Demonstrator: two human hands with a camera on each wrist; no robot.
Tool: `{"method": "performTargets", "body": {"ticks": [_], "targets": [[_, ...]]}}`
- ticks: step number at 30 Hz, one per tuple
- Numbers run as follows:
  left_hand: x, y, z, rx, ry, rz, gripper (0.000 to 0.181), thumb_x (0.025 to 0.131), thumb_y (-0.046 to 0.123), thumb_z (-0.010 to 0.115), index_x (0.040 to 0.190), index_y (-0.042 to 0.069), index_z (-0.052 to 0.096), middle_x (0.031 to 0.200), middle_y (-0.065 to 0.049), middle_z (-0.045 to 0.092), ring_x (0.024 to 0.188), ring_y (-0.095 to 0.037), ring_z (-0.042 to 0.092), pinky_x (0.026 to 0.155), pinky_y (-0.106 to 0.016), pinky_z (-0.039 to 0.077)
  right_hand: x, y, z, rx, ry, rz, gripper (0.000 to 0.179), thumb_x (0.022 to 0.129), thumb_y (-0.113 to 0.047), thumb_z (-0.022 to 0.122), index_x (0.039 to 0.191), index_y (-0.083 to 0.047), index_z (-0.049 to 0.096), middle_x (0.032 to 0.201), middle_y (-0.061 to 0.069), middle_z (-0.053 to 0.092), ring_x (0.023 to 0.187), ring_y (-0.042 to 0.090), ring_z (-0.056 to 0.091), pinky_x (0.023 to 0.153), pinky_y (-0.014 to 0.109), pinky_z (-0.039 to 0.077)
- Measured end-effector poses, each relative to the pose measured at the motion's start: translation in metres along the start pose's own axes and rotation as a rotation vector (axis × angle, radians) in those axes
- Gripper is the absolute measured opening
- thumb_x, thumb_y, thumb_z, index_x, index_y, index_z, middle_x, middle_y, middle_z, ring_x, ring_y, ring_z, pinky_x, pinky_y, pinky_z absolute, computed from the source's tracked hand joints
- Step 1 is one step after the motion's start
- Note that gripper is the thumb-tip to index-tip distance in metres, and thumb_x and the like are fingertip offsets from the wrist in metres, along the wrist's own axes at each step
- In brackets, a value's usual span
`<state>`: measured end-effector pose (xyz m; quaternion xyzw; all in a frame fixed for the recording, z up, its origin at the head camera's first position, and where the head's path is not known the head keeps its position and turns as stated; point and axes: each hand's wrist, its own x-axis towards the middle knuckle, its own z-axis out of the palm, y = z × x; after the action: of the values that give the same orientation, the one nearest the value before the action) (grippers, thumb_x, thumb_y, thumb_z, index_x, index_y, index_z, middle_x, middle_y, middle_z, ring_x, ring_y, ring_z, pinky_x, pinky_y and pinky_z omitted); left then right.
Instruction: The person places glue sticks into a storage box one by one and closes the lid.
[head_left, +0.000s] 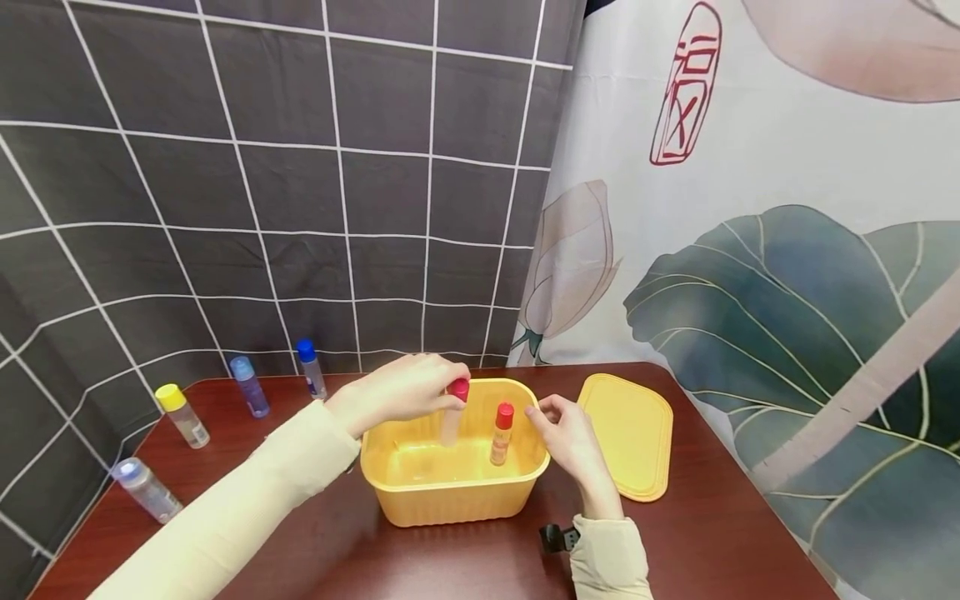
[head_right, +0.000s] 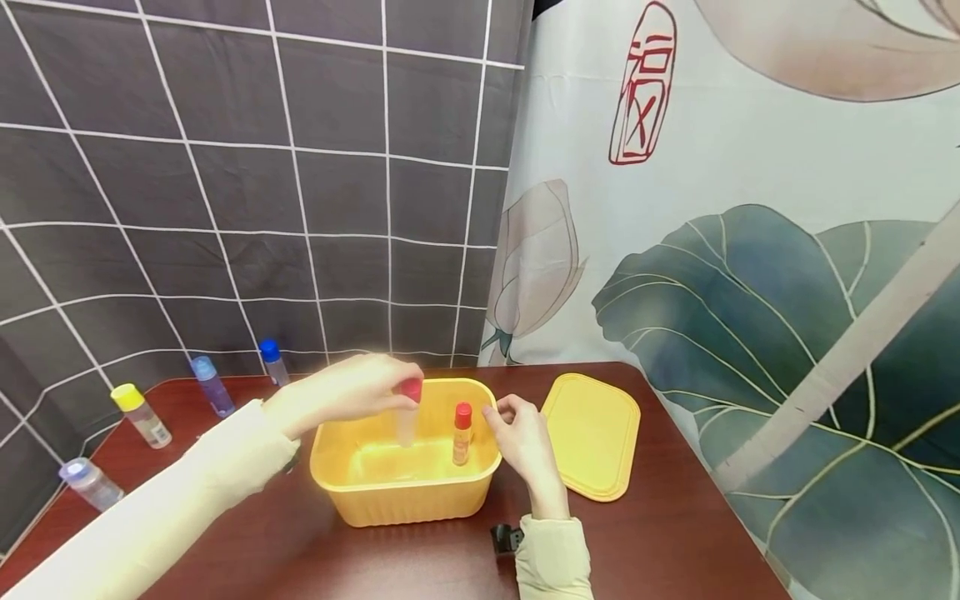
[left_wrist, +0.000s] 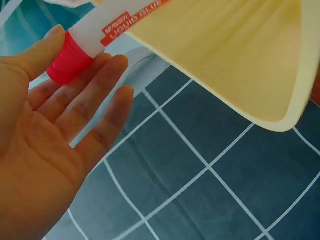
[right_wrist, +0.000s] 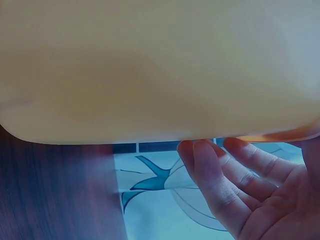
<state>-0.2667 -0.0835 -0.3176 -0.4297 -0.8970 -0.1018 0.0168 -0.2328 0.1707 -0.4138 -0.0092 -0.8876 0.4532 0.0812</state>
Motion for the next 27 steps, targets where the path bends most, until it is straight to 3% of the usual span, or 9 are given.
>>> {"method": "performTargets", "body": {"ticks": [4,13,27], "targets": [[0.013,0.004,0.002,0.049,-0.070,0.022,0.018,0.087,0.030,0.075,0.089,0.020,0.062,0.074,0.013,0.055,0.073,-0.009,0.053,0.066,-0.026,0.047,0.000,0.000,-0.002,-0.005,0.002,-0.004,0.020,0.093,-0.025,0.069,0.096,-0.005,0.068,0.077,0.005,0.061,0.070,0.019,0.055,0.062,0.028,0.050],[0.038,0.014,0.010,0.095,-0.218,-0.022,0.015,0.087,0.027,0.076,0.094,0.019,0.065,0.075,0.011,0.057,0.072,-0.010,0.055,0.066,-0.025,0.048,0.000,-0.001,-0.004,0.004,-0.002,0.008,0.020,0.093,-0.024,0.068,0.097,-0.004,0.068,0.076,0.005,0.060,0.070,0.019,0.056,0.061,0.028,0.051],[0.059,0.015,0.025,0.108,-0.309,-0.100,0.017,0.084,0.027,0.078,0.094,0.021,0.067,0.077,0.010,0.059,0.074,-0.012,0.055,0.069,-0.026,0.049,0.001,0.000,-0.001,-0.010,-0.004,0.003,0.020,0.093,-0.026,0.068,0.097,-0.006,0.068,0.077,0.004,0.061,0.071,0.019,0.056,0.063,0.028,0.051]]}}
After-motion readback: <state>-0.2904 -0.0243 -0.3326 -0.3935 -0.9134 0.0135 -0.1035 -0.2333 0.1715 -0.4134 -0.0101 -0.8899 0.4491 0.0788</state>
